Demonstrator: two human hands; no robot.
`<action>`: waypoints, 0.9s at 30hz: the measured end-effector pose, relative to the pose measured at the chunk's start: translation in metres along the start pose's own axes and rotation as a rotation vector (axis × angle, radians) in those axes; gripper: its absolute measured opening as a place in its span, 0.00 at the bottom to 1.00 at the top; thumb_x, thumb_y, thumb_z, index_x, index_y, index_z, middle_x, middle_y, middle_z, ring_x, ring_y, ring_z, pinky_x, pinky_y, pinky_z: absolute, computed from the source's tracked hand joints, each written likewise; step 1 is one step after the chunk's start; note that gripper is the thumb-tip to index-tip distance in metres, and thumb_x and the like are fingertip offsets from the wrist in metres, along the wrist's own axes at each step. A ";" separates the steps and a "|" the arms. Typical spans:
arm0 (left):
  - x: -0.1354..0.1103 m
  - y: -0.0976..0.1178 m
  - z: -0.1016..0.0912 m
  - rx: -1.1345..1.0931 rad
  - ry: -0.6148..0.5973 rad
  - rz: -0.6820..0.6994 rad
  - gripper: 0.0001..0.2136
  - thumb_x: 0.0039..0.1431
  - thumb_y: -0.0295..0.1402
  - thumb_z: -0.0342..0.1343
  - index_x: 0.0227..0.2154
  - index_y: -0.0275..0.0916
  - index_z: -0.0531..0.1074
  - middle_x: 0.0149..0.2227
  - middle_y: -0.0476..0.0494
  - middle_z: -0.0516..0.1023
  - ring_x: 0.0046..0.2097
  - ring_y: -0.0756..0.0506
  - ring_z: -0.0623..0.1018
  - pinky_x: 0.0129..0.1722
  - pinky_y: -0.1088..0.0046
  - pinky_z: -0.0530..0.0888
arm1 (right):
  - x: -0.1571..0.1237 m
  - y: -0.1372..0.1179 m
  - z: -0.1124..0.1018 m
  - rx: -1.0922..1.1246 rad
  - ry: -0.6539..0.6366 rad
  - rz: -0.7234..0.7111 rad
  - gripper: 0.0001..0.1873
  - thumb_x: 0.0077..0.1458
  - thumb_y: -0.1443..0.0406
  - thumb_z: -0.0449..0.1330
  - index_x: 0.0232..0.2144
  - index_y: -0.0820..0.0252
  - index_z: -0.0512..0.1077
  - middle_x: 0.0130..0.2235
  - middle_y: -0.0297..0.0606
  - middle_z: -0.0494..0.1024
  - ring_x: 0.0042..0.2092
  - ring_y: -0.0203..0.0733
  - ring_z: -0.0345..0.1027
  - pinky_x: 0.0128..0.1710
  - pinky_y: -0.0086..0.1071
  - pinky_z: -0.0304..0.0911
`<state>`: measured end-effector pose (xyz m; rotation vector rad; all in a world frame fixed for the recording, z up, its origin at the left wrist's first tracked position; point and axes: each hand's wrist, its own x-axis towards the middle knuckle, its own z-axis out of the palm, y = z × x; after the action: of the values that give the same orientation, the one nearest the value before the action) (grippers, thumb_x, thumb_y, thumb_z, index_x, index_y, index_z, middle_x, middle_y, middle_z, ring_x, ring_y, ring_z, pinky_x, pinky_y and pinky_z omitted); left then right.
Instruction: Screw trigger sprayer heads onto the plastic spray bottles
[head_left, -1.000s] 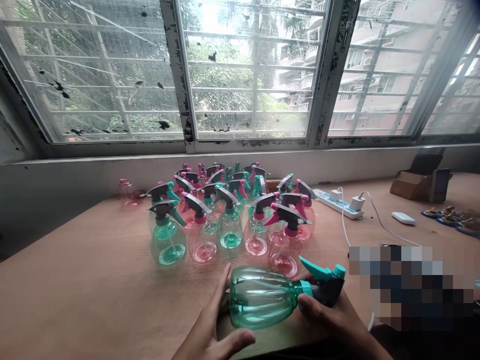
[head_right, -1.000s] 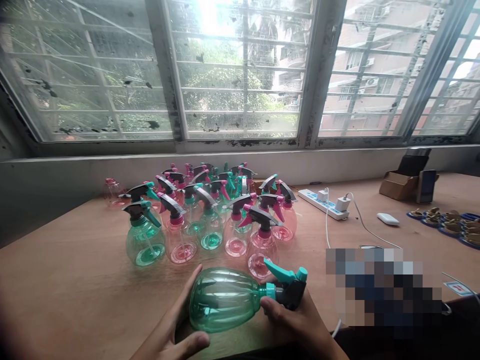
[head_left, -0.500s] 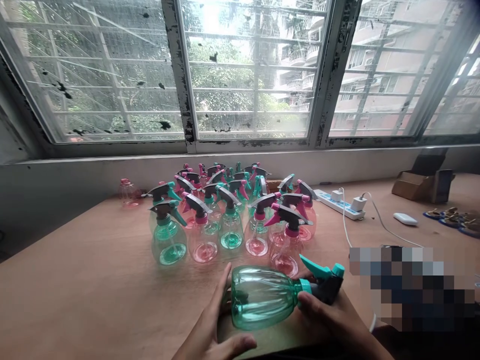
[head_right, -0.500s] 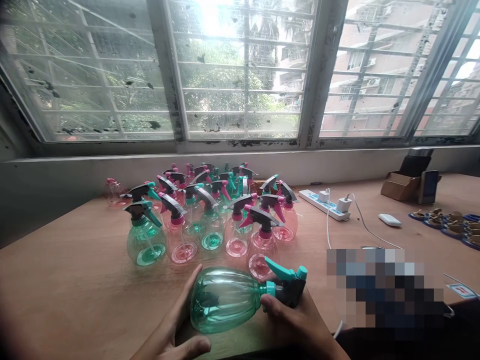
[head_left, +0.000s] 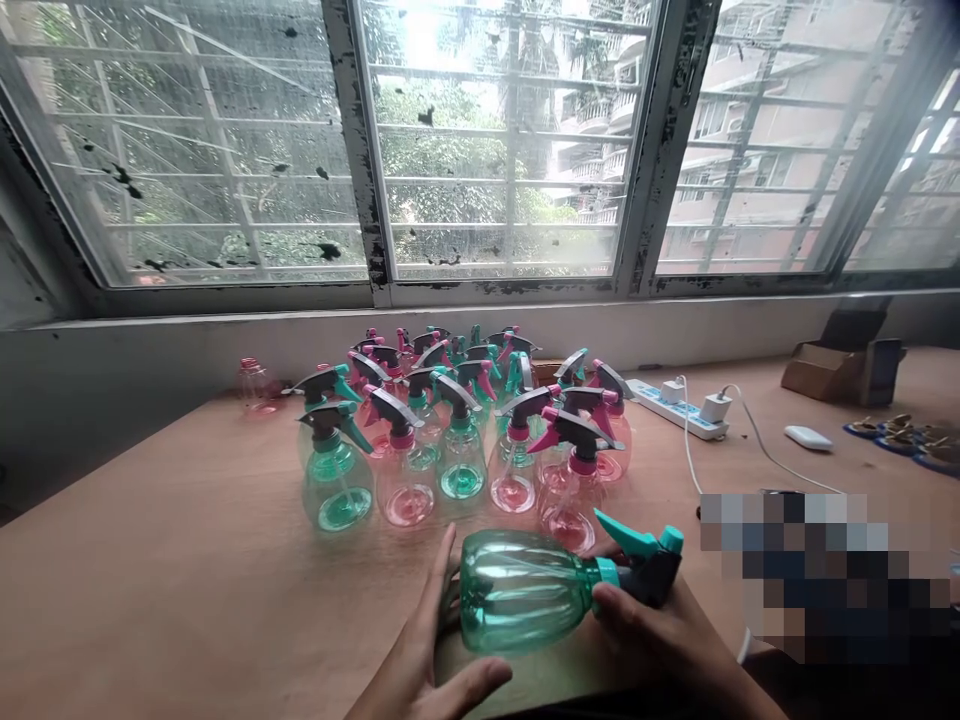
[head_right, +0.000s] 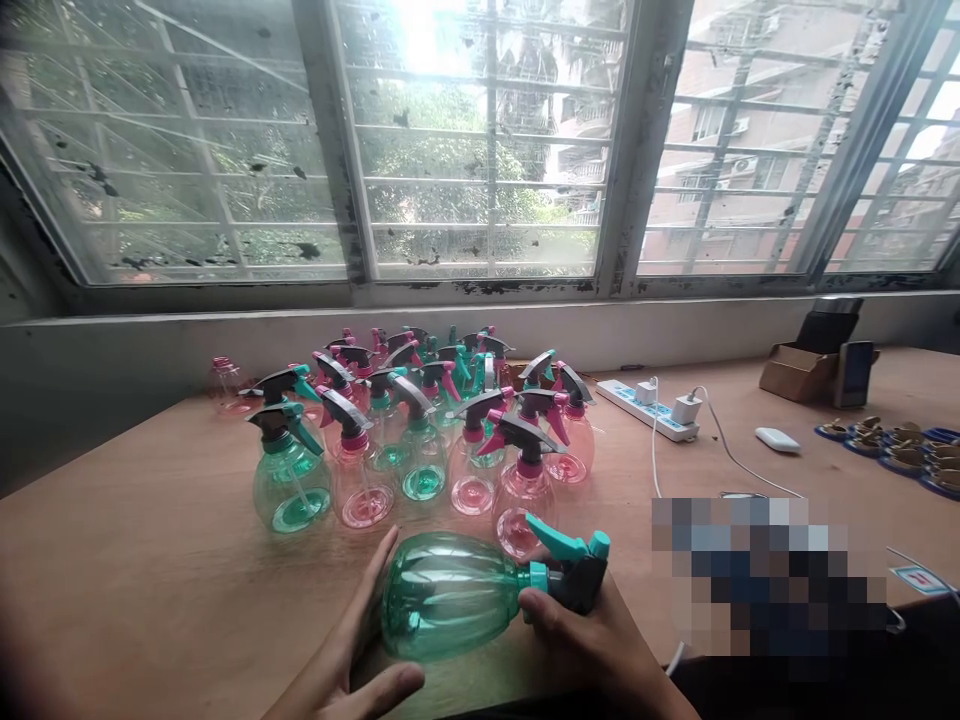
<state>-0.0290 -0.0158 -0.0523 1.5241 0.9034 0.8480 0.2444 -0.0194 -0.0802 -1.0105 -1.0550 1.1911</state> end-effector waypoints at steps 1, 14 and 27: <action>0.000 -0.002 -0.001 -0.017 0.008 -0.012 0.52 0.60 0.51 0.64 0.74 0.40 0.36 0.77 0.41 0.45 0.76 0.36 0.47 0.74 0.61 0.50 | 0.000 0.001 0.000 -0.018 -0.007 0.007 0.22 0.46 0.53 0.76 0.41 0.57 0.79 0.23 0.30 0.78 0.25 0.40 0.69 0.29 0.35 0.65; 0.000 0.004 -0.001 0.030 0.030 0.024 0.52 0.56 0.41 0.70 0.74 0.44 0.42 0.76 0.44 0.48 0.76 0.37 0.47 0.74 0.63 0.50 | 0.001 0.009 -0.004 0.014 -0.041 0.027 0.21 0.48 0.53 0.75 0.41 0.56 0.78 0.24 0.28 0.77 0.23 0.33 0.62 0.23 0.28 0.57; 0.002 0.004 0.002 -0.068 -0.002 0.006 0.51 0.56 0.35 0.70 0.74 0.50 0.42 0.76 0.47 0.50 0.75 0.35 0.49 0.73 0.57 0.54 | 0.000 0.002 -0.004 0.002 -0.006 -0.002 0.21 0.47 0.51 0.75 0.35 0.58 0.78 0.23 0.30 0.77 0.24 0.38 0.67 0.26 0.32 0.62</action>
<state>-0.0257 -0.0153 -0.0482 1.4693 0.8609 0.8733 0.2475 -0.0193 -0.0832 -1.0047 -1.0592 1.1937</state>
